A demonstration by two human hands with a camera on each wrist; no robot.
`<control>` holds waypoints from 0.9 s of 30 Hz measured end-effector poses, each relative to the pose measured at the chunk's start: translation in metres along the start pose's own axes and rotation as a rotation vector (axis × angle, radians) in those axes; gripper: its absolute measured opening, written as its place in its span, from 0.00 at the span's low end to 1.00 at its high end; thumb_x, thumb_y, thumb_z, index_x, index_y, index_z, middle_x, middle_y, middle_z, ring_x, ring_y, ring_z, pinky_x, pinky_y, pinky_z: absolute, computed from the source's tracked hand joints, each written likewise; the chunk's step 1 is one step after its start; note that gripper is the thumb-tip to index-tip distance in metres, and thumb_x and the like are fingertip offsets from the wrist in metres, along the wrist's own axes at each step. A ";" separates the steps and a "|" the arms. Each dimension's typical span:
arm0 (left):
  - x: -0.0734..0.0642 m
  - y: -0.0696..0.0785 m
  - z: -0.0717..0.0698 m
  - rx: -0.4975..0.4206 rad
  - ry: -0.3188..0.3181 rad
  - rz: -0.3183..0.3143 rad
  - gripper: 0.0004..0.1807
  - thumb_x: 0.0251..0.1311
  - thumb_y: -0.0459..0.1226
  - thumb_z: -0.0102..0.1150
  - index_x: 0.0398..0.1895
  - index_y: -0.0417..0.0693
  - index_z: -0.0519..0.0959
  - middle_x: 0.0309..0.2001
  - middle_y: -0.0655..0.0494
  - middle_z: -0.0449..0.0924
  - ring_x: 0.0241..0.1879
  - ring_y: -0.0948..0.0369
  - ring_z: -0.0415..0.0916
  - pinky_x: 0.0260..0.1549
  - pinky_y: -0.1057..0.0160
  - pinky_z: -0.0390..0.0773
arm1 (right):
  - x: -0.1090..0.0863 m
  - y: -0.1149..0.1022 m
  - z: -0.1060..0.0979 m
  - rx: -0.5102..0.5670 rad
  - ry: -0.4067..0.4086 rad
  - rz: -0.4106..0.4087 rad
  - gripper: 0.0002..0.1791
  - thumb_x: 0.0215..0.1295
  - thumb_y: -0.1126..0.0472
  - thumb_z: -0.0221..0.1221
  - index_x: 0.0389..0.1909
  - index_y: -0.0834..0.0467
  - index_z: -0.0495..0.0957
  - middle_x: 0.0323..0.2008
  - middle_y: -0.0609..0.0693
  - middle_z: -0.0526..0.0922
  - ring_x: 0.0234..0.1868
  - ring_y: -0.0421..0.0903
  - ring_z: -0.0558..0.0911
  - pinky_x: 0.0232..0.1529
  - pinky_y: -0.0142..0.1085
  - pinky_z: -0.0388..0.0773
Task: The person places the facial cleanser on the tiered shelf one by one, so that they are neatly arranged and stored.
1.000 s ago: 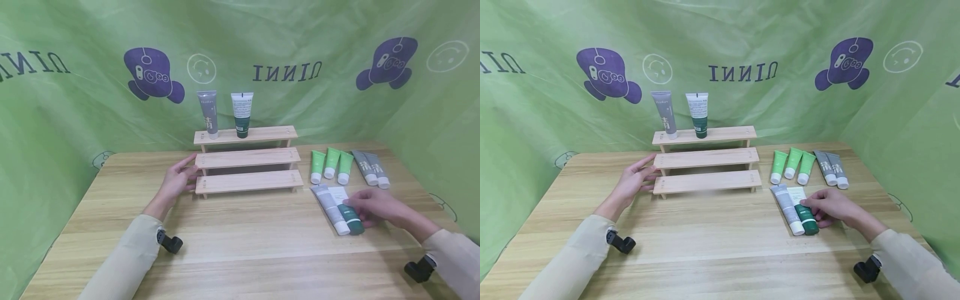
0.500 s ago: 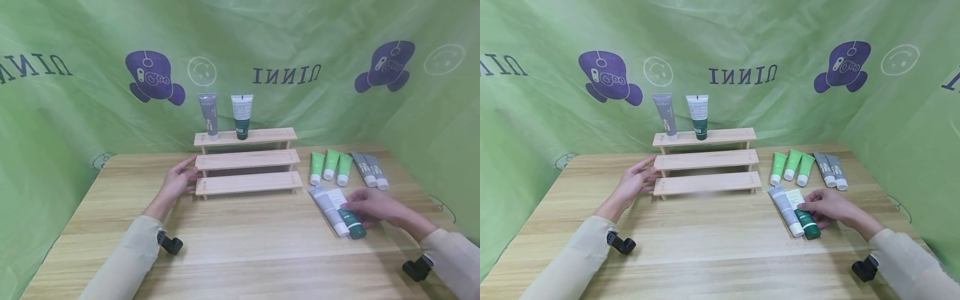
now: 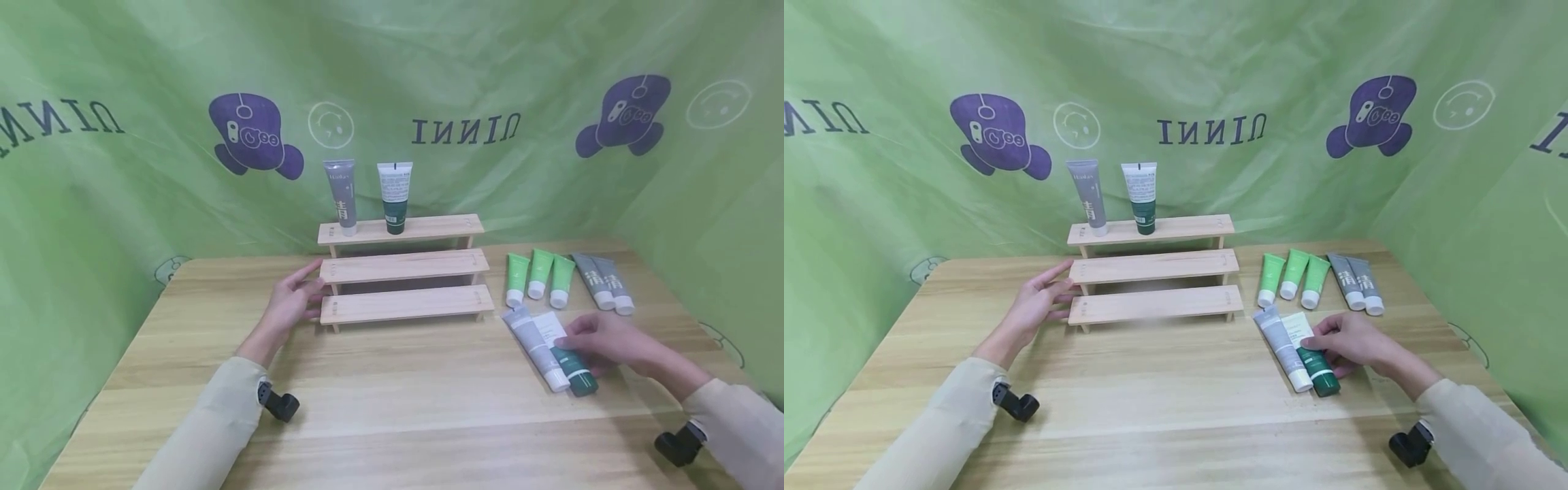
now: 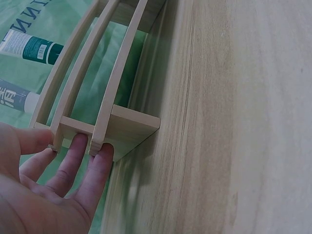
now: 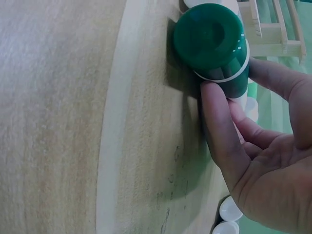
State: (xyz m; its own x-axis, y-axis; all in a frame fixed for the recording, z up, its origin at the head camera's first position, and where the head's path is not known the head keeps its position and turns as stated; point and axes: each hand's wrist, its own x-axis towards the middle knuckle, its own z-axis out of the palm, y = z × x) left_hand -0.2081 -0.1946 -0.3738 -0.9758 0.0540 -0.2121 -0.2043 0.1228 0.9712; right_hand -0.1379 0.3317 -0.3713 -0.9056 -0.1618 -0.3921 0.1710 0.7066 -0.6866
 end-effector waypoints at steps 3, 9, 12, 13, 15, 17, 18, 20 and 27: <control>-0.001 0.000 0.001 -0.006 0.003 -0.003 0.31 0.75 0.37 0.49 0.78 0.62 0.59 0.65 0.38 0.71 0.60 0.43 0.73 0.51 0.52 0.84 | -0.001 0.001 0.000 0.007 -0.009 -0.013 0.22 0.66 0.54 0.66 0.48 0.70 0.76 0.32 0.53 0.81 0.29 0.48 0.80 0.25 0.39 0.85; -0.002 0.001 0.002 0.000 0.006 -0.002 0.31 0.75 0.37 0.49 0.78 0.62 0.59 0.66 0.38 0.71 0.60 0.43 0.73 0.51 0.52 0.84 | -0.004 0.004 0.000 0.041 -0.023 -0.045 0.20 0.67 0.57 0.65 0.47 0.70 0.76 0.31 0.53 0.81 0.29 0.48 0.81 0.26 0.41 0.86; -0.002 0.001 0.002 0.002 0.006 0.003 0.31 0.75 0.37 0.49 0.78 0.62 0.59 0.66 0.38 0.71 0.60 0.43 0.74 0.50 0.53 0.84 | -0.005 0.006 0.000 0.056 -0.013 -0.061 0.20 0.68 0.58 0.64 0.48 0.71 0.76 0.31 0.53 0.82 0.30 0.47 0.81 0.26 0.41 0.86; -0.002 0.001 0.002 0.004 0.006 0.003 0.31 0.75 0.37 0.49 0.78 0.62 0.59 0.66 0.37 0.71 0.60 0.43 0.74 0.50 0.53 0.85 | -0.006 0.007 0.000 0.061 -0.009 -0.066 0.20 0.68 0.58 0.64 0.49 0.72 0.76 0.31 0.54 0.82 0.30 0.48 0.81 0.26 0.42 0.86; -0.002 0.000 0.002 0.004 0.007 0.004 0.31 0.75 0.37 0.49 0.78 0.61 0.59 0.65 0.37 0.71 0.59 0.43 0.74 0.50 0.53 0.85 | -0.007 0.009 0.001 0.080 -0.004 -0.072 0.21 0.68 0.59 0.64 0.51 0.73 0.75 0.31 0.54 0.82 0.31 0.48 0.82 0.26 0.42 0.87; -0.002 0.000 0.002 0.005 0.007 0.005 0.31 0.75 0.37 0.49 0.78 0.61 0.59 0.65 0.37 0.71 0.59 0.43 0.74 0.50 0.53 0.85 | -0.009 0.010 0.001 0.097 0.001 -0.073 0.23 0.68 0.59 0.64 0.52 0.74 0.73 0.32 0.54 0.83 0.32 0.49 0.82 0.27 0.43 0.87; -0.001 0.000 0.002 0.005 0.007 0.004 0.31 0.75 0.37 0.49 0.78 0.62 0.59 0.65 0.37 0.71 0.59 0.43 0.74 0.50 0.53 0.85 | -0.010 0.011 0.001 0.107 0.001 -0.072 0.24 0.68 0.60 0.64 0.53 0.75 0.73 0.33 0.54 0.83 0.32 0.49 0.82 0.28 0.43 0.87; -0.001 -0.001 0.002 0.004 0.007 0.002 0.30 0.75 0.37 0.49 0.78 0.62 0.59 0.65 0.38 0.71 0.59 0.43 0.74 0.50 0.53 0.85 | -0.011 0.012 0.000 0.128 0.000 -0.067 0.25 0.68 0.60 0.64 0.55 0.76 0.71 0.34 0.55 0.83 0.34 0.50 0.83 0.30 0.44 0.87; 0.000 0.001 0.003 -0.002 0.005 0.001 0.31 0.75 0.38 0.49 0.78 0.62 0.59 0.66 0.38 0.71 0.60 0.43 0.73 0.51 0.52 0.84 | -0.013 0.013 -0.001 0.181 -0.005 -0.070 0.31 0.68 0.61 0.63 0.60 0.79 0.65 0.38 0.57 0.84 0.36 0.52 0.84 0.34 0.46 0.88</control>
State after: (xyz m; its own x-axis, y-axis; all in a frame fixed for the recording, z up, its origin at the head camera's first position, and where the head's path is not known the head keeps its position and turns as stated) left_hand -0.2078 -0.1921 -0.3735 -0.9764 0.0493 -0.2103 -0.2032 0.1210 0.9716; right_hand -0.1241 0.3438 -0.3740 -0.9159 -0.2100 -0.3421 0.1750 0.5581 -0.8111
